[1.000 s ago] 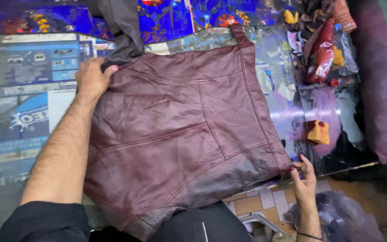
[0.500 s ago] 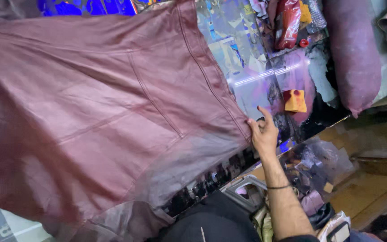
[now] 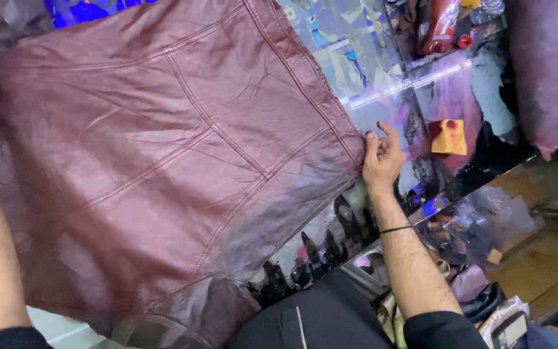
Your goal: The person rubs a sponge carrying red dye across the surface of a maroon leather jacket laid on a work table, working section by section along seams and panels. Midway, they pick up a red dye bottle, squeeze more dye onto the sponge, and resume rubbing the dye into the jacket.
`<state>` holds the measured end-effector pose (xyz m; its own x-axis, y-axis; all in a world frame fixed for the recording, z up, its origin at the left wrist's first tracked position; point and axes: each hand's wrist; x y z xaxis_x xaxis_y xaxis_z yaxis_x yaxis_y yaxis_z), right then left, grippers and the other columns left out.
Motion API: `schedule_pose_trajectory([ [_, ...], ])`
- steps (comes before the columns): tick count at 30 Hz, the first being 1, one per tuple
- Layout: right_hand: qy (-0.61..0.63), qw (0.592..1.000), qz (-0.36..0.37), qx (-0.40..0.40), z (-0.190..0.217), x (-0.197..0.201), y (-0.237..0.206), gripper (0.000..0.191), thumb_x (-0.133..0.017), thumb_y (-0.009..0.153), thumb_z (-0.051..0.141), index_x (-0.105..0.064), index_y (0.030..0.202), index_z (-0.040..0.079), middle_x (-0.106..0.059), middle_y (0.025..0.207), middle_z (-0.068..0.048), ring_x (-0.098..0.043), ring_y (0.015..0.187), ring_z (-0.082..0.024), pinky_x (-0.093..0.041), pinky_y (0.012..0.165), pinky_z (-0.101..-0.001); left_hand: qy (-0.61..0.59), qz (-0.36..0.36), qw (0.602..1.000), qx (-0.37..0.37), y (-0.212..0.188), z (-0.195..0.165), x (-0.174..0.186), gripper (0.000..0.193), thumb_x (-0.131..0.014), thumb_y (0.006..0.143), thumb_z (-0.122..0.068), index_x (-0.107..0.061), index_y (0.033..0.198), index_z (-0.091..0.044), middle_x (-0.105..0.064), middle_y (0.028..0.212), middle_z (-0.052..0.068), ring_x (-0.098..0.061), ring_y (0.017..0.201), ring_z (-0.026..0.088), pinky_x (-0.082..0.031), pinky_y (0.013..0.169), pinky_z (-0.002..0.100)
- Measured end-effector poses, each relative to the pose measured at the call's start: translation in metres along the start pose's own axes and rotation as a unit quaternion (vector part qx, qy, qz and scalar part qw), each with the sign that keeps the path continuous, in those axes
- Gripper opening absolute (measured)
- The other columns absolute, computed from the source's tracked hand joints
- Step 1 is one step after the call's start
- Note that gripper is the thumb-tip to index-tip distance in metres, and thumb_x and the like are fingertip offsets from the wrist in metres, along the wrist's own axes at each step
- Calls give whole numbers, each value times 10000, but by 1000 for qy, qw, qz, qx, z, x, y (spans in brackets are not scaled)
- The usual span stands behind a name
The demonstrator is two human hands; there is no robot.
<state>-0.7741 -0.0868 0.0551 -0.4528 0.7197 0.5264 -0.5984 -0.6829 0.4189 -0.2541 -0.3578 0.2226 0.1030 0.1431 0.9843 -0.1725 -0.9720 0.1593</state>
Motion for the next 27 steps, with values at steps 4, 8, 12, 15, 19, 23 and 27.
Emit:
schedule_pose_trajectory([
  [4, -13, 1000, -2, 10, 3, 0, 2, 246, -712, 1048, 152, -665, 1253, 23, -459, 610, 26, -413, 579, -51, -358, 549, -258, -94, -186, 976, -68, -66, -35, 7, 251, -735, 955, -290, -689, 1152, -141, -669, 1189, 74, -560, 1172, 318, -363, 990, 510],
  [8, 81, 997, 20, -3, 1, 7, 1, 318, -692, 1043, 200, -625, 1298, 22, -512, 675, 49, -439, 616, -37, -357, 572, -242, -249, -60, 953, -162, -240, -143, -19, 271, -768, 835, -334, -698, 1044, -176, -660, 1071, 13, -555, 1092, 279, -361, 928, 495],
  [12, 132, 990, 46, -2, 2, 15, 1, 363, -673, 1041, 245, -608, 1328, 33, -513, 717, 45, -453, 655, -36, -360, 598, -245, -265, 82, 948, -157, -341, -214, -60, 469, -785, 768, -382, -722, 1157, -128, -596, 1082, 69, -542, 978, 291, -399, 776, 448],
  [15, 109, 992, 61, -10, 9, 22, 2, 356, -684, 1036, 257, -639, 1326, 55, -497, 705, 33, -441, 657, -57, -348, 600, -266, -241, 12, 961, -133, -369, -222, -92, 382, -758, 822, -307, -727, 1171, -153, -603, 1090, 55, -541, 981, 283, -404, 776, 449],
  [19, -30, 992, 126, -4, 24, 37, 10, 353, -666, 1030, 279, -648, 1326, 89, -570, 699, 47, -537, 640, -63, -384, 590, -283, -219, -24, 965, -140, -389, -212, -115, 330, -720, 844, -200, -731, 1172, -174, -620, 1183, 32, -552, 1082, 279, -417, 864, 464],
  [23, 109, 970, 213, -41, 27, 58, 17, 368, -709, 1003, 185, -617, 1341, 71, -599, 797, -2, -550, 727, -75, -449, 668, -266, -192, -44, 952, -235, -389, -206, -110, 394, -654, 787, -57, -707, 1175, -101, -579, 1411, 61, -493, 1348, 329, -379, 1111, 533],
  [27, 221, 960, 169, 25, 16, 73, 1, 413, -701, 1027, 73, -550, 1410, 57, -629, 874, -18, -574, 788, -63, -467, 712, -241, -164, 8, 930, -328, -380, -215, -86, 445, -646, 803, -46, -671, 1245, 0, -516, 1538, 137, -396, 1452, 392, -315, 1166, 560],
])
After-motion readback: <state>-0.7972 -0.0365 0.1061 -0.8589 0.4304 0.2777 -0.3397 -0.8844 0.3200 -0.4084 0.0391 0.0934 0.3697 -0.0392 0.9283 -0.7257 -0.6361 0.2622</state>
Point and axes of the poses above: each hand's wrist, its own y-axis towards the middle knuckle, its own x-axis out of the back of the hand, z = x × y
